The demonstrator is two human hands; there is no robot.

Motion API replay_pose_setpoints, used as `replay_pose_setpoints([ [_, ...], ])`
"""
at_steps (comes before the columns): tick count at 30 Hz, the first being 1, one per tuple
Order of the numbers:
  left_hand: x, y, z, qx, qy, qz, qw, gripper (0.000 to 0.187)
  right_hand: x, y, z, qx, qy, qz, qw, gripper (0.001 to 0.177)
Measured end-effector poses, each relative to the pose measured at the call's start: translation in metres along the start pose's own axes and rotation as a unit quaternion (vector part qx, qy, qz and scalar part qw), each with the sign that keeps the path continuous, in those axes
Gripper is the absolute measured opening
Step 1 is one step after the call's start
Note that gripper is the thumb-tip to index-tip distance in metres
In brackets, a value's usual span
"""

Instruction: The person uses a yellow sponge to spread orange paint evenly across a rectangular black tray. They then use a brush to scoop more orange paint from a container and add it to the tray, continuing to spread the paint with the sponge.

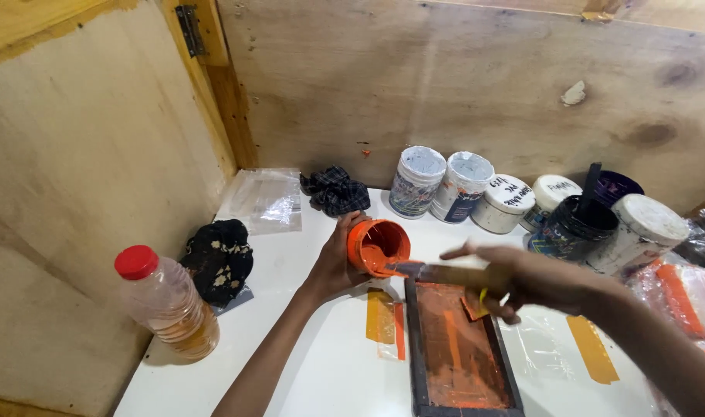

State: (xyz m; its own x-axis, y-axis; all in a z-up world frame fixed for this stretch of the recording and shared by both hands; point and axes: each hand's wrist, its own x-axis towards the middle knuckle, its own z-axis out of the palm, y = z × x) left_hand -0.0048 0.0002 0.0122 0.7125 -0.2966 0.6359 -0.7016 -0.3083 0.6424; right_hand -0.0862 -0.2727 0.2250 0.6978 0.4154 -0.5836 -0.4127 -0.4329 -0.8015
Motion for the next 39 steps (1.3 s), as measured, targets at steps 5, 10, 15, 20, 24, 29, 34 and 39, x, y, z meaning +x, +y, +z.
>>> replay_pose_setpoints([
  [5, -0.002, 0.004, -0.004, -0.048, -0.003, -0.049, 0.998, 0.120, 0.016, -0.019, -0.006, -0.074, 0.122, -0.206, 0.968, 0.040],
  [10, 0.004, 0.010, -0.009, -0.088, -0.049, -0.102, 0.990, 0.125, 0.081, -0.012, 0.009, -0.276, 0.302, -0.329, 0.851, 0.024],
  [15, 0.007, 0.012, -0.011, -0.107, -0.086, -0.158, 0.978, 0.134, 0.111, -0.038, 0.015, -0.204, 0.277, -0.386, 0.856, 0.029],
  [20, 0.010, 0.008, -0.014, -0.120, -0.081, -0.170, 0.975, 0.127, 0.109, -0.060, 0.011, -0.217, 0.323, -0.437, 0.811, 0.030],
  [24, 0.008, -0.005, -0.008, -0.102, -0.068, -0.160, 0.979, 0.127, 0.095, -0.088, 0.005, -0.233, 0.379, -0.527, 0.724, 0.033],
  [29, 0.003, -0.021, -0.009, -0.123, -0.063, -0.161, 0.977, 0.128, 0.075, -0.098, 0.007, -0.243, 0.386, -0.551, 0.699, 0.025],
  [34, 0.003, -0.018, -0.007, -0.149, -0.067, -0.169, 0.972, 0.127, 0.117, -0.069, -0.002, -0.260, 0.415, -0.501, 0.714, 0.030],
  [39, 0.002, -0.017, -0.006, -0.157, -0.037, -0.165, 0.973, 0.128, 0.144, -0.043, 0.007, -0.219, 0.358, -0.387, 0.821, 0.030],
])
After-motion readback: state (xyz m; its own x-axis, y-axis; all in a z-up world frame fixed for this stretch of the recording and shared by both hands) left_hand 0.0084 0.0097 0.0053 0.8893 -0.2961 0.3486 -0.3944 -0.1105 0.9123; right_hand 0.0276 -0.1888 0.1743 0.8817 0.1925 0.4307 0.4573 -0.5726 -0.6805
